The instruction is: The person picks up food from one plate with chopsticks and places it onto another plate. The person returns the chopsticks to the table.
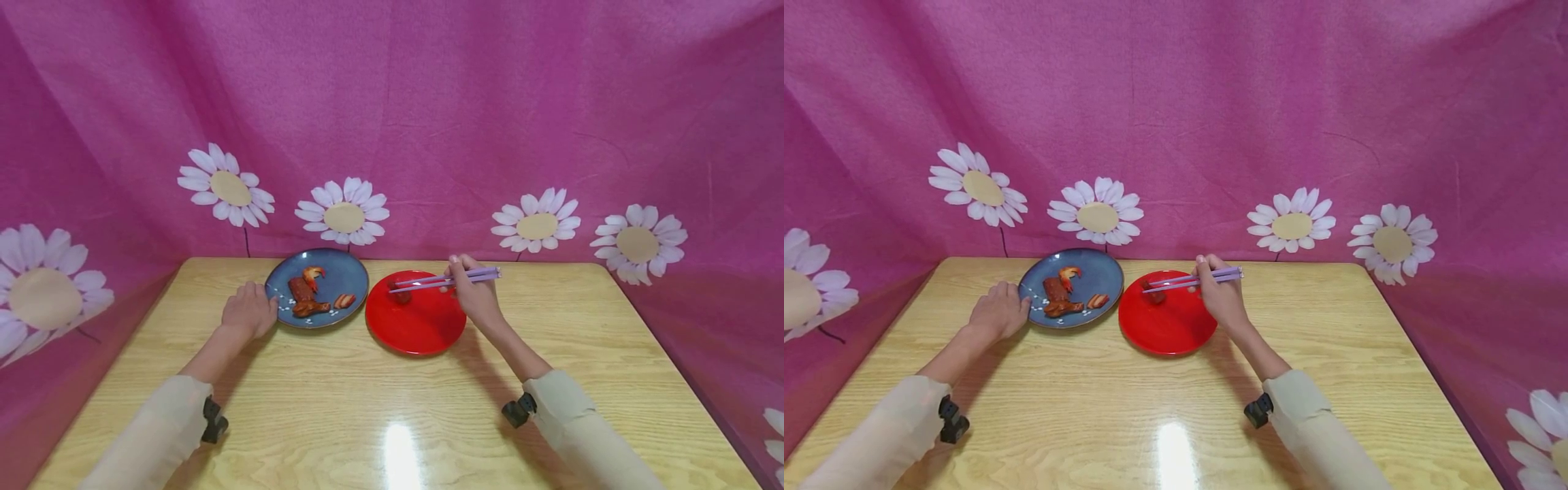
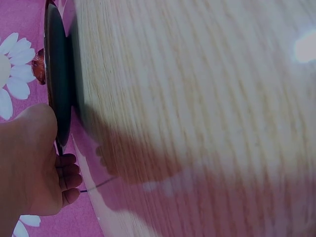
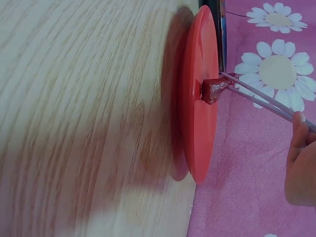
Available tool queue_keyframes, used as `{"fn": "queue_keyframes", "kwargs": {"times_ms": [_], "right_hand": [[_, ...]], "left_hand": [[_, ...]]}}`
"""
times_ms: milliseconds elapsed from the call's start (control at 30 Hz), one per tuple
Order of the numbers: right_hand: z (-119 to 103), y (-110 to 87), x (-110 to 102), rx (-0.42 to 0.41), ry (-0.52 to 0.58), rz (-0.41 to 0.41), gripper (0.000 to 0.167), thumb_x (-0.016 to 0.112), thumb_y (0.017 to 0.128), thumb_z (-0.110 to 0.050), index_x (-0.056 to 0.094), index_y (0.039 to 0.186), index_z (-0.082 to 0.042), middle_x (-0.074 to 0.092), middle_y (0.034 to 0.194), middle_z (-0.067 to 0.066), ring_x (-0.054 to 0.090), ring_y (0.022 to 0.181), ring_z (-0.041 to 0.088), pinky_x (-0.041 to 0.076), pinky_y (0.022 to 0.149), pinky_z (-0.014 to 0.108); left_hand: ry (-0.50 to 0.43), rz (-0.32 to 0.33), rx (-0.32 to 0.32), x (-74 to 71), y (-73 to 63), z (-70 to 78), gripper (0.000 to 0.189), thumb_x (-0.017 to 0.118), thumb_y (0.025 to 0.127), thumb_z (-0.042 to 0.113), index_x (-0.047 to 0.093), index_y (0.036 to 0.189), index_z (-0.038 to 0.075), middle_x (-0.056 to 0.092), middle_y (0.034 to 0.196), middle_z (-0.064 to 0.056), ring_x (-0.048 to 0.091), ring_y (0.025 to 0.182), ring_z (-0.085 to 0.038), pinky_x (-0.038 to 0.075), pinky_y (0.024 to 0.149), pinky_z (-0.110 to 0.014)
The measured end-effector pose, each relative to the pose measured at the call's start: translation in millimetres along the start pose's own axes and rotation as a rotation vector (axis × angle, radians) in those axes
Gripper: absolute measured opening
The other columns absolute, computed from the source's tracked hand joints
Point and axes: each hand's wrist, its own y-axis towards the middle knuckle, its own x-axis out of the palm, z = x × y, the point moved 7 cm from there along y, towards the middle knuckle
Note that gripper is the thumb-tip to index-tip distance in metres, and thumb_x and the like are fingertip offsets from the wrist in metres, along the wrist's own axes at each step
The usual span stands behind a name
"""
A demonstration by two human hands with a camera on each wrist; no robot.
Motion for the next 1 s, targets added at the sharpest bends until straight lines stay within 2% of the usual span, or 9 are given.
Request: {"fn": "queue_keyframes", "kwargs": {"times_ms": [167,333,500,700,867,933,1000], "right_hand": [[1,1.9,5,-0.004,-0.009,-0.003,0.037,0.05,0.105,-0.024,0.06,0.087,0.006,0.064,0.072,0.017,0.067,0.063,0.025,0.05,0.052,0.027],[1,3.8,9,-0.011,-0.018,-0.01,0.039,0.051,0.105,-0.026,0.061,0.087,0.007,0.065,0.072,0.016,0.066,0.062,0.021,0.046,0.051,0.023],[5,4.2,12,-0.017,-0.038,-0.013,0.037,0.051,0.105,-0.024,0.061,0.085,0.005,0.066,0.072,0.017,0.065,0.062,0.022,0.043,0.05,0.021],[8,4.3,14,-0.009,-0.043,-0.018,0.034,0.052,0.105,-0.022,0.06,0.083,0.003,0.066,0.07,0.012,0.064,0.06,0.013,0.042,0.05,0.022],[9,4.7,14,-0.013,-0.051,-0.025,0.034,0.052,0.105,-0.023,0.06,0.082,0.002,0.066,0.07,0.011,0.064,0.062,0.018,0.043,0.051,0.023],[8,4.8,13,-0.03,-0.058,-0.026,0.034,0.053,0.104,-0.023,0.061,0.082,0.001,0.064,0.07,0.009,0.061,0.061,0.017,0.042,0.051,0.022],[-3,1.6,13,-0.028,-0.073,-0.028,0.034,0.053,0.104,-0.021,0.061,0.082,0.004,0.063,0.072,0.014,0.057,0.06,0.017,0.041,0.052,0.022]], "left_hand": [[-0.009,0.011,-0.006,0.2,0.2,-1.0,0.043,0.036,0.103,0.024,0.045,0.106,-0.018,0.044,0.096,-0.025,0.049,0.097,-0.043,0.044,0.081,-0.055],[-0.019,0.026,-0.006,-1.1,-0.2,-0.9,0.043,0.037,0.102,0.024,0.046,0.107,-0.018,0.045,0.097,-0.026,0.049,0.099,-0.045,0.044,0.083,-0.056],[-0.021,0.02,-0.006,-1.8,-0.9,-0.7,0.044,0.036,0.102,0.024,0.045,0.107,-0.019,0.045,0.098,-0.027,0.049,0.1,-0.045,0.044,0.083,-0.057],[-0.021,0.0,-0.013,-0.9,-0.2,-0.9,0.045,0.036,0.103,0.024,0.045,0.111,-0.019,0.045,0.099,-0.027,0.049,0.101,-0.045,0.043,0.084,-0.056],[-0.024,0.006,-0.012,-0.7,-0.6,-0.9,0.046,0.036,0.103,0.024,0.045,0.112,-0.02,0.046,0.1,-0.027,0.049,0.102,-0.045,0.043,0.085,-0.056],[-0.025,0.012,-0.011,-1.0,-0.7,-1.0,0.046,0.036,0.103,0.024,0.045,0.112,-0.02,0.046,0.1,-0.028,0.049,0.103,-0.046,0.043,0.085,-0.057],[-0.025,0.017,-0.01,-1.4,-0.7,-1.0,0.046,0.037,0.103,0.024,0.045,0.113,-0.02,0.046,0.101,-0.028,0.049,0.103,-0.046,0.043,0.086,-0.057]]}}
